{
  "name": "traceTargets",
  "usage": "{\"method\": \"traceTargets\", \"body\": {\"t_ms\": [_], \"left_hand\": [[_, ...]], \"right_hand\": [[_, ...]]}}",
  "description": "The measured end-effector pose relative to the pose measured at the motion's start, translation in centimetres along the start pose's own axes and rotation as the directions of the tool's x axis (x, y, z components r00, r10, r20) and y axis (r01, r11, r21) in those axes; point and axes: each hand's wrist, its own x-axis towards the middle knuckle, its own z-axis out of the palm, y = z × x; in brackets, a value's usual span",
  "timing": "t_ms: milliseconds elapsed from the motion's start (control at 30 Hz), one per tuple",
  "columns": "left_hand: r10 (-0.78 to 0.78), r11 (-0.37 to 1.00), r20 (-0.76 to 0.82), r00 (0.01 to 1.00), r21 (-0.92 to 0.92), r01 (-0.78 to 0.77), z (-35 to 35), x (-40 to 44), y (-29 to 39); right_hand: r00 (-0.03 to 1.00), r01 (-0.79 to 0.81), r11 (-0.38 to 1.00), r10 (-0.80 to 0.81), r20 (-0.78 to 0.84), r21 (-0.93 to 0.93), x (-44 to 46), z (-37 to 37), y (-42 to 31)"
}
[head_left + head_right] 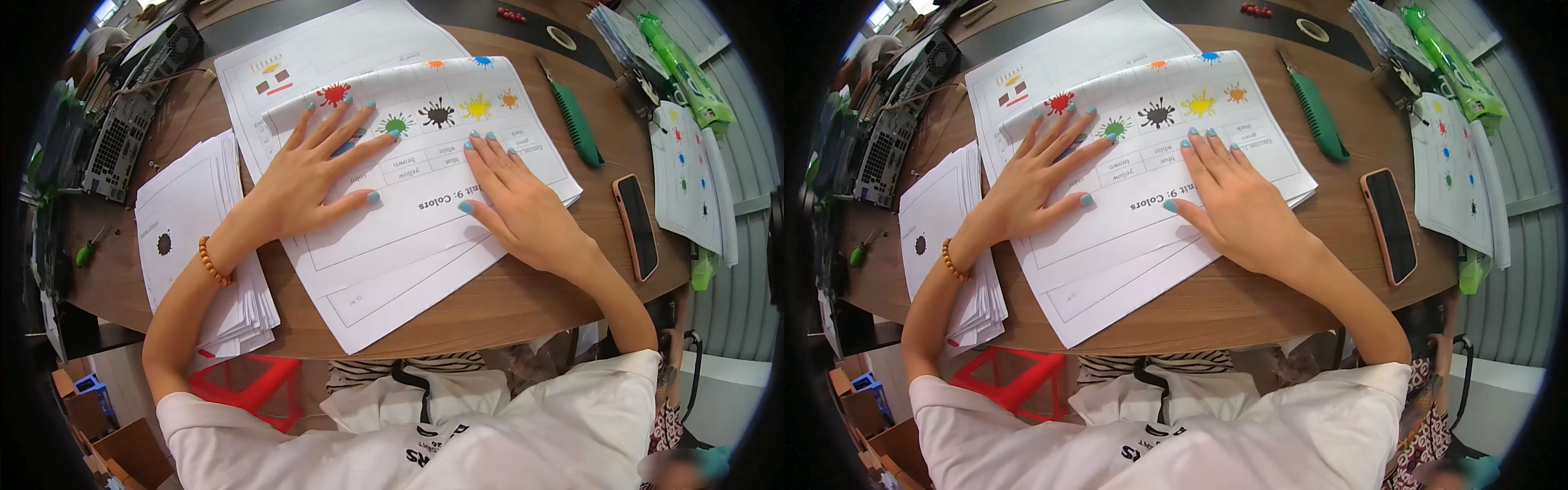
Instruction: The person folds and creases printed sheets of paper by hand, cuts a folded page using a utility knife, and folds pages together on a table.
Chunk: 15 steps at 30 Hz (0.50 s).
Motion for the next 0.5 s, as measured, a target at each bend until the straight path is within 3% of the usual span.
{"method": "traceTargets", "body": {"t_ms": [67, 100, 167, 300, 433, 500], "left_hand": [[0.004, 0.997, 0.015, 1.0, -0.078, -0.003, 0.3, 0.0, 0.3], [0.008, 1.0, 0.034, 0.999, -0.013, -0.008, -1.4, -0.1, -0.6], [0.005, 0.997, 0.02, 1.0, -0.073, -0.004, -1.1, 0.1, -0.3], [0.001, 0.997, 0.046, 0.999, -0.079, 0.003, -0.8, 0.2, 0.1], [-0.007, 0.997, 0.06, 0.998, -0.072, 0.011, -1.2, 0.3, 0.2], [-0.011, 0.997, 0.068, 0.998, -0.07, 0.016, -1.3, 0.4, 0.4]], "right_hand": [[0.999, 0.019, 0.995, -0.014, 0.051, -0.103, 1.1, 0.2, -0.4], [0.999, 0.029, 0.996, -0.03, -0.011, -0.079, 3.2, 0.6, -0.9], [0.986, 0.151, 0.988, -0.154, -0.071, -0.039, 5.5, 1.5, -1.0], [0.959, 0.151, 0.984, -0.169, -0.229, -0.097, 10.2, 3.5, -0.1], [0.952, 0.076, 0.989, -0.111, -0.286, -0.13, 13.2, 4.3, 1.6], [0.926, -0.019, 0.969, -0.077, -0.371, -0.248, 13.8, 4.7, 4.1]]}}
